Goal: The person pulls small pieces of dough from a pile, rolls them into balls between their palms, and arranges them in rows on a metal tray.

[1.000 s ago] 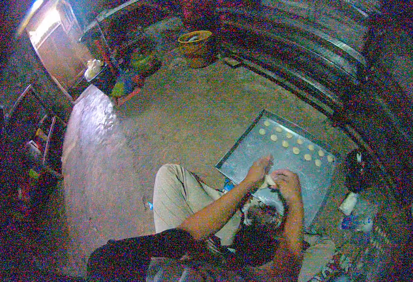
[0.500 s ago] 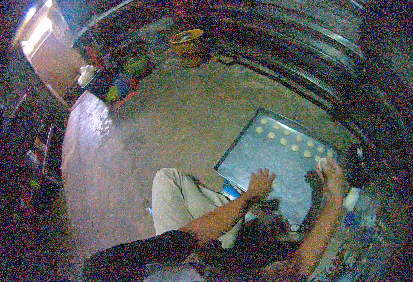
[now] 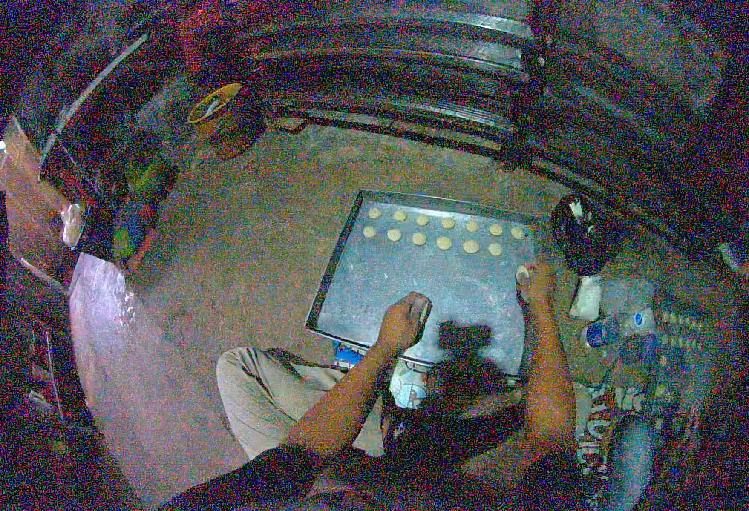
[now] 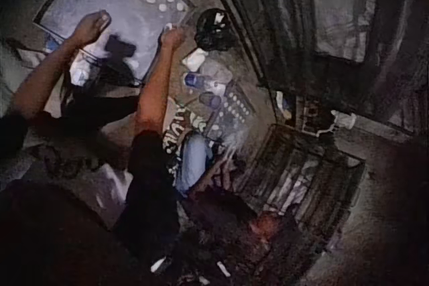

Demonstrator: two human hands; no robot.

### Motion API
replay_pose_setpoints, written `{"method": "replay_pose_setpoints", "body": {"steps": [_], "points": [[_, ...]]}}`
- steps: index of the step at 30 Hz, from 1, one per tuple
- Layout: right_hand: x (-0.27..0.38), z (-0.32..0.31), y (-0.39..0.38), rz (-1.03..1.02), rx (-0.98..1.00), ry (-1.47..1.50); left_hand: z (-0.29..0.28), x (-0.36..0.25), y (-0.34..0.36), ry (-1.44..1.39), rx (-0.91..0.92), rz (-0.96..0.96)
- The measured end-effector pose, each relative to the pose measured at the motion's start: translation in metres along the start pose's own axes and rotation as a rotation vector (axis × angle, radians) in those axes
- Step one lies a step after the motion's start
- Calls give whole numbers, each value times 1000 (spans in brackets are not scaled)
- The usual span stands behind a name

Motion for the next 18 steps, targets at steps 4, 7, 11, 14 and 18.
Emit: {"method": "replay_pose_setpoints", "body": {"steps": [4, 7, 11, 14, 18], "points": [[109, -18, -3, 22, -8, -95, -2, 27, -8, -324, -73, -213], [77, -2, 0, -128, -118, -346, -3, 1, 0, -245, -96, -224], [85, 21, -6, -142, -102, -413, -4, 9, 2, -134, -4, -281], [73, 15, 0, -37, -22, -269, -5, -9, 4, 46, -8, -51], [102, -1, -6, -98, -27, -271, -7, -7, -1, 143, 72, -59]]}}
Point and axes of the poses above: each hand's wrist, its own y-axis towards the middle knuckle, its own z-axis out of the palm, x = y × z, the point moved 4 cm from there along y, towards the middle knuckle, and after that the axes turned 9 degrees about x, right-handed, at the moved point
